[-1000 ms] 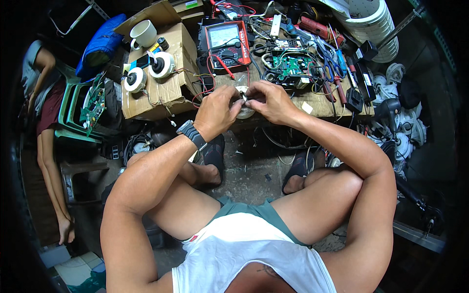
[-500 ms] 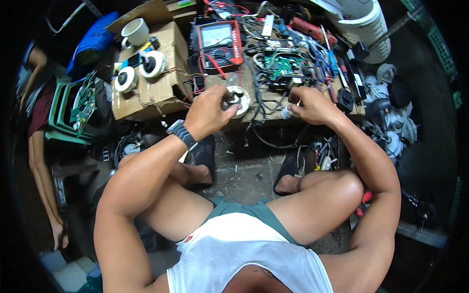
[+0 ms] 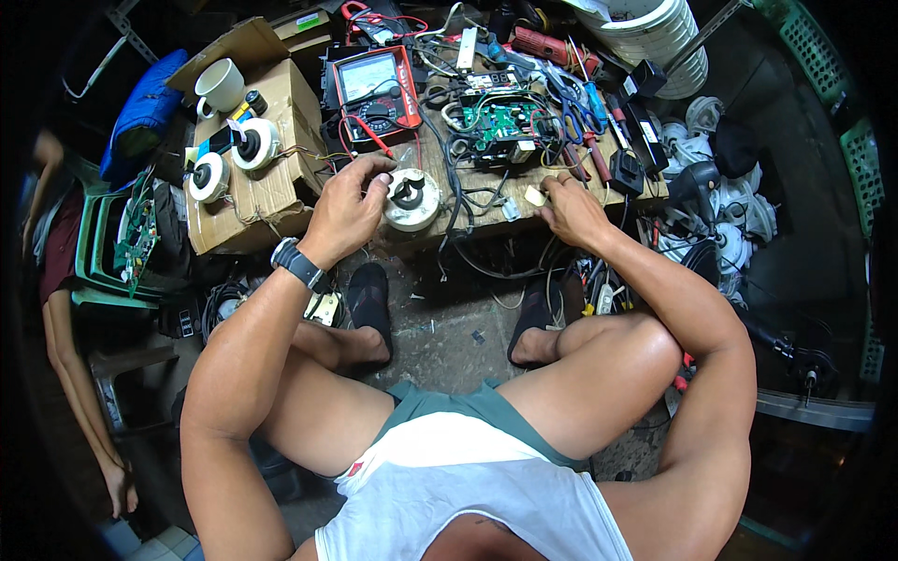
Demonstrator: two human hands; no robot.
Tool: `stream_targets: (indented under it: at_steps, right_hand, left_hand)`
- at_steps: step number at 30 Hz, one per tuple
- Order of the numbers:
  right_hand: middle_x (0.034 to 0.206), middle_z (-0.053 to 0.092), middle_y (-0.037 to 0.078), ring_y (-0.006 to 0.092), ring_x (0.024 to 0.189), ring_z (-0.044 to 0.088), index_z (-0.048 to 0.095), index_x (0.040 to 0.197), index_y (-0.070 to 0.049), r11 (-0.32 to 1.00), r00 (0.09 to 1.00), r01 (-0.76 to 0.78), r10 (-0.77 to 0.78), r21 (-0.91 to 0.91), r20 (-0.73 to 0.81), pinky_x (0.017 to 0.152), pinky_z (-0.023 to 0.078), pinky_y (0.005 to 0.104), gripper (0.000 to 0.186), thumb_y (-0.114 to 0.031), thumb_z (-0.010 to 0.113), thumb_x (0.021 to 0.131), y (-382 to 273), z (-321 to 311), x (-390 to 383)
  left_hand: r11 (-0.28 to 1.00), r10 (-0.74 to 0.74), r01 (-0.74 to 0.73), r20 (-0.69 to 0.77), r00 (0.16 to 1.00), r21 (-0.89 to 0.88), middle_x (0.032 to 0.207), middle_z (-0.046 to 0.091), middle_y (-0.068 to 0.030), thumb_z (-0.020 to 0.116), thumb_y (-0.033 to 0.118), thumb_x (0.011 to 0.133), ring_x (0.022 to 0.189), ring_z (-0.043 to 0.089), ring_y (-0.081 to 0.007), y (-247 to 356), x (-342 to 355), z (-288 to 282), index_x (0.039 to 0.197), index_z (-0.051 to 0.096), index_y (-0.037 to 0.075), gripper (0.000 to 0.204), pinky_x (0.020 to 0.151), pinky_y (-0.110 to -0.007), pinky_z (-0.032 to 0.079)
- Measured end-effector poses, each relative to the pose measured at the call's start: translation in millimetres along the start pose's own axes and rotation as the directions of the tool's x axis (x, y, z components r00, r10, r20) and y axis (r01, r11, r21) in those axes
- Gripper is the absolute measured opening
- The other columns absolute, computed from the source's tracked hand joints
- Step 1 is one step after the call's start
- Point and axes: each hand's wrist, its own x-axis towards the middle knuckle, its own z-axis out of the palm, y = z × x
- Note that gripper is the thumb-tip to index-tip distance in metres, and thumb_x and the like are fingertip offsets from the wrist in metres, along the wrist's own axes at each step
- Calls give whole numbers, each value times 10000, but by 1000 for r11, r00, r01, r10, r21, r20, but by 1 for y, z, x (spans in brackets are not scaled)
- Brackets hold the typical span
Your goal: The person works on a circuit board and various electronic components on a wooden table. They use a multimeter to test points, cut wires with a pair of snips, and handle components like transformers and capacitors.
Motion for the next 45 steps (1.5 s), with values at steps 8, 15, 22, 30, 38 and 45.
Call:
stream_targets:
  at_steps: [8, 15, 22, 30, 38, 45]
  right_hand:
    - [1101, 680, 254, 423, 1035, 685, 682, 1038, 14, 978, 997, -75, 75, 196, 8, 918, 548, 484, 356, -237, 861, 861, 29, 18, 12]
    - [926, 716, 197, 367, 911, 709, 649, 966, 10, 922, 991, -132, 128, 363, 36, 851, 546, 456, 285, -201, 807, 860, 12, 4, 10]
    - [880, 695, 66, 124, 812, 623, 692, 1085, -7, 858, 977, 106, -183, 503, 107, 768, 527, 329, 189, -130, 753, 954, -69, -36, -2]
    - [861, 755, 164, 325, 823, 759, 703, 1033, 8, 799, 997, 79, -69, 597, -39, 791, 588, 425, 266, -173, 758, 847, -140, -22, 24]
    - [844, 748, 173, 349, 803, 746, 696, 1021, 14, 785, 990, 120, -46, 608, -136, 757, 573, 455, 245, -136, 770, 843, -149, 4, 31]
    - [841, 747, 176, 354, 802, 746, 702, 1011, 11, 770, 980, 165, -56, 617, -192, 756, 572, 459, 230, -132, 775, 847, -157, 9, 33]
  left_hand:
    - [982, -131, 149, 153, 980, -119, 1117, 770, -172, 649, 80, 1003, 1013, 751, -267, -3, 16, -6, 1201, 729, -14, 233, 930, -390, 566]
    - [996, -69, 81, 219, 973, -44, 1167, 739, -92, 623, 22, 1058, 1007, 719, -152, -5, 21, -8, 1224, 722, -29, 200, 876, -324, 620]
    - [998, 43, -27, 262, 964, -63, 1194, 719, -100, 689, 6, 1015, 1047, 728, -191, -13, 25, -15, 1249, 732, -4, 239, 904, -336, 625]
    - [980, 190, -198, 321, 928, -6, 1123, 744, -114, 759, 57, 968, 1056, 738, -236, -8, 36, -20, 1196, 761, 4, 233, 925, -359, 592]
    - [970, 234, -240, 331, 914, -21, 1122, 757, -127, 779, 78, 953, 1034, 743, -264, -14, 38, -19, 1189, 763, 8, 247, 905, -378, 588]
    - [970, 241, -242, 325, 915, -39, 1124, 756, -140, 777, 64, 949, 1038, 747, -276, -12, 38, -17, 1189, 764, 9, 246, 894, -383, 592]
